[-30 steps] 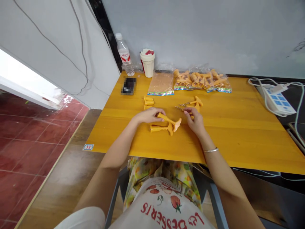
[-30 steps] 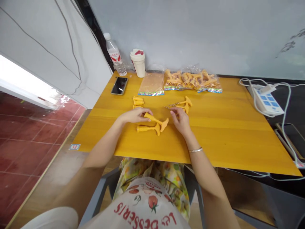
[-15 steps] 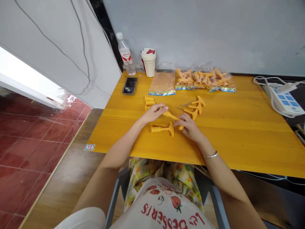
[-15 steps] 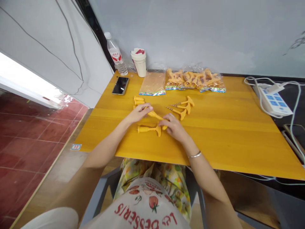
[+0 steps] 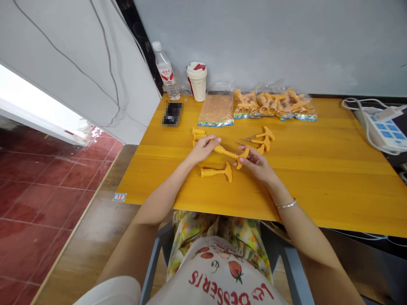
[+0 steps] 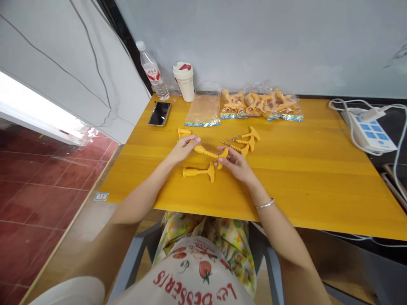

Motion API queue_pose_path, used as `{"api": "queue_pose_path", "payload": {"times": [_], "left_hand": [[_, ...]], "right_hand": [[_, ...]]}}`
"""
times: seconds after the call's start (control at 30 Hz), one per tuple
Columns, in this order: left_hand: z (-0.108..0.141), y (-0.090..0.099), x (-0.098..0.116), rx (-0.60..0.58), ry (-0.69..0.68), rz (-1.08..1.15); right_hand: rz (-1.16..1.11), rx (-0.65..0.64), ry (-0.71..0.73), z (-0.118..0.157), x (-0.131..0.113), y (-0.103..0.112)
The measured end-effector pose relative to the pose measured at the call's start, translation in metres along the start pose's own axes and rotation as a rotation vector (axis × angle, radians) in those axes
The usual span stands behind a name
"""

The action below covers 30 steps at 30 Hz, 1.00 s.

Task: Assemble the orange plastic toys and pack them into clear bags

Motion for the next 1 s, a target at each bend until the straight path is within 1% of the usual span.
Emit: {"api": "queue_pose_path", "payload": {"times": [0.1, 0.13, 0.2, 0.27, 0.33, 0.43, 0.57, 0.63, 0.77, 1.0], "left_hand": [[-0.003, 0.014, -0.001, 0.146, 0.083, 0.020], [-0.003, 0.020, 0.000, 0.186, 0.089, 0.019], [-0.004, 0.032, 0.004, 0.214, 0.037, -0.036], [-0.003, 0.041, 0.009, 0.165, -0.048, -0.160], [-0.001, 0.045, 0.012, 0.057, -0.088, -0.314], [0.001, 0.044, 0.013, -0.113, -0.060, -0.554], [0.002, 0.039, 0.009, -0.251, -0.030, -0.815], [0.001, 0.038, 0.005, -0.287, -0.035, -0.893], [0.001, 0.041, -0.001, -0.304, -0.032, -1.009], [0.004, 0.042, 0.003, -0.299, -0.002, -1.083]], "right_hand": [[0.328, 0.056, 0.271, 0.003, -0.013, 0.008], [0.432, 0.079, 0.334, 0.004, -0.014, 0.013], [0.603, 0.137, 0.386, 0.004, -0.011, 0.025], [0.744, 0.188, 0.379, 0.003, -0.003, 0.037], [0.862, 0.186, 0.353, 0.002, 0.007, 0.046], [0.988, 0.123, 0.304, 0.002, 0.016, 0.050], [1.147, 0.027, 0.235, 0.005, 0.014, 0.044], [1.189, -0.003, 0.213, 0.007, 0.009, 0.040], [1.212, -0.043, 0.184, 0.008, 0.002, 0.037], [1.229, 0.036, 0.125, 0.007, 0.005, 0.043]]}}
Point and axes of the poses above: each hand's wrist, its own z-axis away from the middle knuckle, its own y-axis out of the back of the hand, x = y × z, the point moved 3 cm from there along -z, towards the middle knuckle, and after that the axes turned 10 degrees about z, right-handed, at the moved point
